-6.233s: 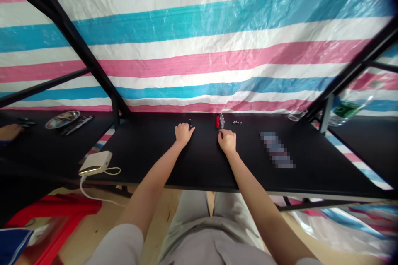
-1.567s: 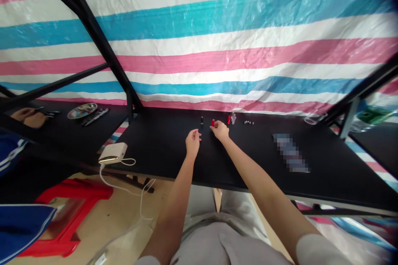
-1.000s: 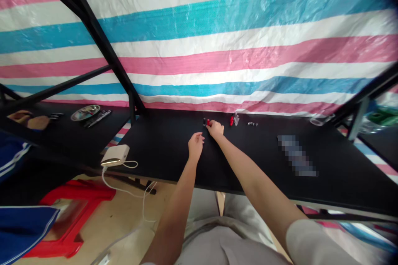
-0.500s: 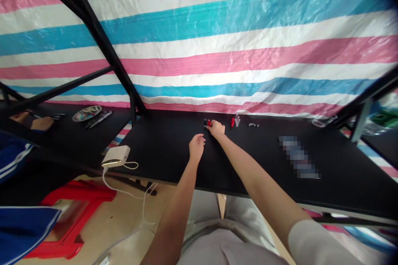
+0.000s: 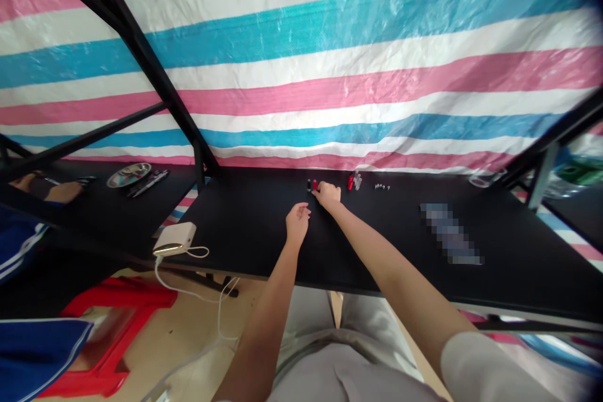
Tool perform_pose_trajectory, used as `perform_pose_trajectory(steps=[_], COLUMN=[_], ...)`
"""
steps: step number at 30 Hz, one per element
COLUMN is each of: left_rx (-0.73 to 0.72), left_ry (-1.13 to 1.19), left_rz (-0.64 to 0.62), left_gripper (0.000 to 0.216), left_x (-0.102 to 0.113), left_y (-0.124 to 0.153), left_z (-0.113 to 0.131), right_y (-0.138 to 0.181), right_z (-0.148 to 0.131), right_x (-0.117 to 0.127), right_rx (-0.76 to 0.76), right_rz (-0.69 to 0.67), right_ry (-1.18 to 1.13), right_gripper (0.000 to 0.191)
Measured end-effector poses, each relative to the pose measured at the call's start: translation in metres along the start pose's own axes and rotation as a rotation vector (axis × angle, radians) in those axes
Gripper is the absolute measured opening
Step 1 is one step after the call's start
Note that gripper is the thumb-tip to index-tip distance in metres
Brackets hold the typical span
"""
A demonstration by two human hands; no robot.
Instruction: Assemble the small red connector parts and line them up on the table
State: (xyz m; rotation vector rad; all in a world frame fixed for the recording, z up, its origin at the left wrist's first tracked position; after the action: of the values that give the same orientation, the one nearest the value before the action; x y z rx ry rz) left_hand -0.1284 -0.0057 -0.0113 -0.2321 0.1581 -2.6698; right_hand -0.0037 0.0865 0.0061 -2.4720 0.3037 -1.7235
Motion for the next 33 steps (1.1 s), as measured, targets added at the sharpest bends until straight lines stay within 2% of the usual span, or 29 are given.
perform_pose_trajectory(steps=[3, 6, 9, 13, 15, 17, 20, 24, 29, 33], left_rx=[-0.016, 0.0, 0.035, -0.053, -0.148, -0.263, -0.427, -0.503, -0.522, -0.499], left_ry=[-0.008, -0.027, -0.057, -0.206, -0.273, -0.303, -0.32, -0.341, -0.373, -0.385], left_rz=[-0.005, 0.001, -0.014, -0.226, -0.356, -0.431, -0.396, -0.321, -0.263, -0.163], left_gripper=[0.019, 0.018, 0.018, 0.024, 0.036, 0.048, 0.057, 0.054, 0.039, 0.013], left_x=[0.0, 0.0, -0.007, -0.046, -0.075, -0.101, -0.13, -0.15, -0.155, -0.15], left_y=[0.0, 0.0, 0.001, 0.005, 0.008, 0.009, 0.006, 0.001, -0.005, -0.015], left_z=[0.001, 0.001, 0.0, 0.007, 0.016, 0.028, 0.045, 0.049, 0.041, 0.036], right_y=[0.008, 0.02, 0.032, 0.043, 0.044, 0.044, 0.042, 0.04, 0.039, 0.038], right_z=[0.01, 0.036, 0.078, 0.117, 0.123, 0.125, 0.125, 0.124, 0.125, 0.125], right_x=[0.01, 0.026, 0.039, 0.044, 0.042, 0.039, 0.035, 0.03, 0.024, 0.021], right_rx=[0.119, 0.206, 0.135, 0.058, 0.056, 0.05, 0.035, 0.036, 0.044, 0.044], right_rz=[0.039, 0.162, 0.269, 0.36, 0.365, 0.344, 0.297, 0.248, 0.197, 0.176], right_ry=[0.043, 0.027, 0.019, 0.017, -0.015, -0.049, -0.07, -0.053, 0.0, 0.031], right_gripper=[0.018, 0.019, 0.021, 0.021, 0.023, 0.026, 0.032, 0.036, 0.042, 0.045])
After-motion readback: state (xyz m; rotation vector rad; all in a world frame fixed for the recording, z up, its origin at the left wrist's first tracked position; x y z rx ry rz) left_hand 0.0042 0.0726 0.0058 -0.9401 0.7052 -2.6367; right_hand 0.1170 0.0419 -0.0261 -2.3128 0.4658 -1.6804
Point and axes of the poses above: each hand's wrist, its own y-axis away from the middle knuckle, its own x-axis out of the back of the hand, z = x × y, the point moved 6 cm from there along -y, towards the middle knuckle, and after that the axes turned 13 degrees about z, right-handed, at the moved point
